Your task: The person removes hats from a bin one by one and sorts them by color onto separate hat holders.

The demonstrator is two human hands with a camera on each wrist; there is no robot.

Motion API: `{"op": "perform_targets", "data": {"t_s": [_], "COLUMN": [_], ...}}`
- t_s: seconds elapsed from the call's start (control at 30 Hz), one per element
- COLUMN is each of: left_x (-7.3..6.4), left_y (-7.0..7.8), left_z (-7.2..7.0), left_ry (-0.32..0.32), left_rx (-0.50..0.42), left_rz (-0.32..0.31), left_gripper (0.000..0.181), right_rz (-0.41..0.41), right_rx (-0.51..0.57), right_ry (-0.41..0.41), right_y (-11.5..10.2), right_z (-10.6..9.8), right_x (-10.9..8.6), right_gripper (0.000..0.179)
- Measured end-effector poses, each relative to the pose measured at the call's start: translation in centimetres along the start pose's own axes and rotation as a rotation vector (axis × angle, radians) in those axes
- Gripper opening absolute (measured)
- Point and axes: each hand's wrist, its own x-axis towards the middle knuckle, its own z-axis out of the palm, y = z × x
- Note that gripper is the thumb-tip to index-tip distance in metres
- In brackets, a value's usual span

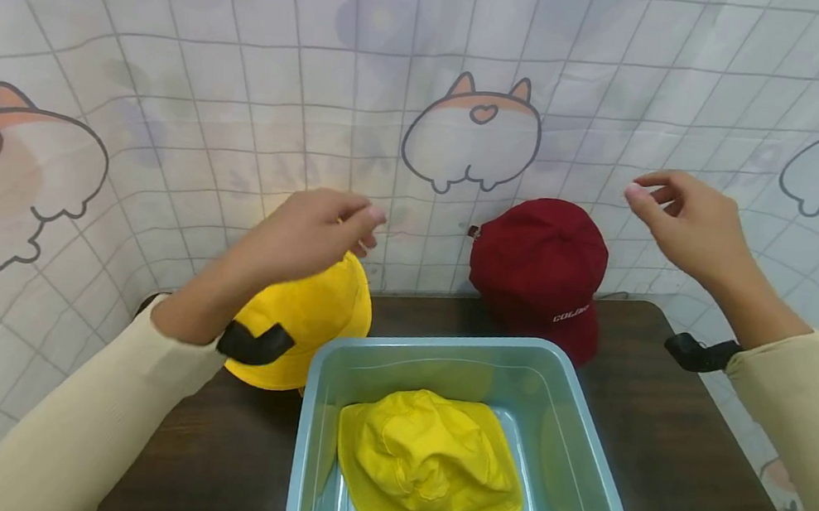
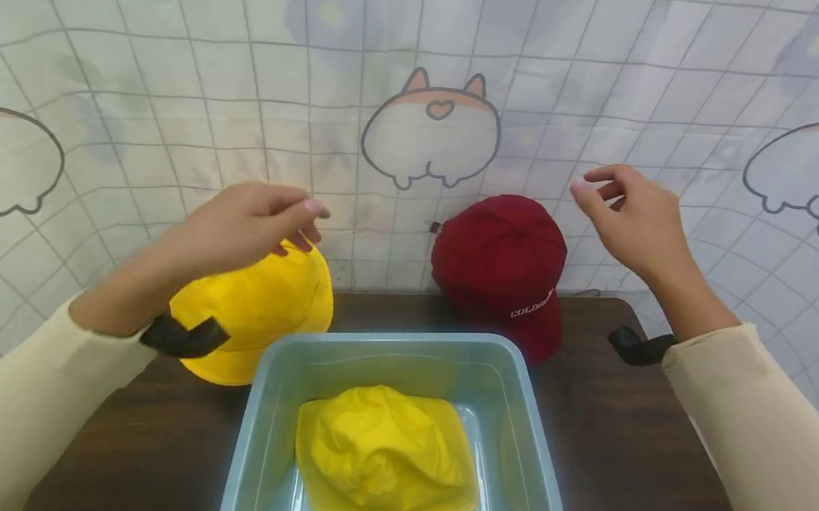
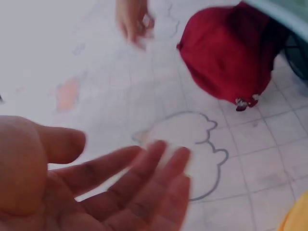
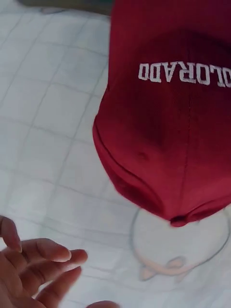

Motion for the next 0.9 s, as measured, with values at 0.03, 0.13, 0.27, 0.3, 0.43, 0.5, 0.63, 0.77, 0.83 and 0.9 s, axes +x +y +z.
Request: {"op": "perform_targets", "data": {"t_s": [0.03,0.13,0.27,0.3,0.43,0.5,0.63,0.77,0.83,0.9], "left_x": [1.3,4.8,8.8,9.7,12.7,13.9,16.2,17.7,18.1,18.5], "left_y": [0.0,-0.1,-0.9,-1.2,-2.5,-2.7,-2.3,-1.6,-1.6,-1.8], "left_z": [-0.4,-0.8,0.1,0.5,2.8,4.1,6.7,8.9,9.9,10.8], "left_ry": [-0.003,-0.023,-0.045,-0.046,-0.028,-0.026,-0.07,-0.134,-0.162,-0.182], "left_rx": [-0.063,-0.241,-0.443,-0.494,-0.726,-0.816,-0.898,-0.832,-0.782,-0.763], "left_rz": [-0.027,-0.089,-0.143,-0.158,-0.238,-0.276,-0.348,-0.373,-0.366,-0.359], "left_gripper": [0.042,0.042,0.04,0.04,0.039,0.04,0.042,0.047,0.047,0.044], "right_rz": [0.064,0.219,0.374,0.408,0.553,0.603,0.615,0.604,0.609,0.621], "right_rx": [0.078,0.293,0.553,0.61,0.875,0.965,0.928,0.821,0.822,0.868], "right_ry": [-0.003,-0.046,-0.197,-0.24,-0.348,-0.38,-0.487,-0.564,-0.586,-0.599], "right_y": [0.6,3.0,6.7,7.6,10.5,11.6,13.4,14.1,14.1,14.0], "right_z": [-0.2,0.0,1.4,1.9,4.3,5.5,8.5,11.1,12.0,12.7], "right_x": [-0.2,-0.6,-1.5,-1.8,-2.9,-3.6,-4.7,-5.5,-5.8,-6.1], "right_gripper": [0.064,0.068,0.067,0.065,0.053,0.049,0.057,0.069,0.065,0.056]}}
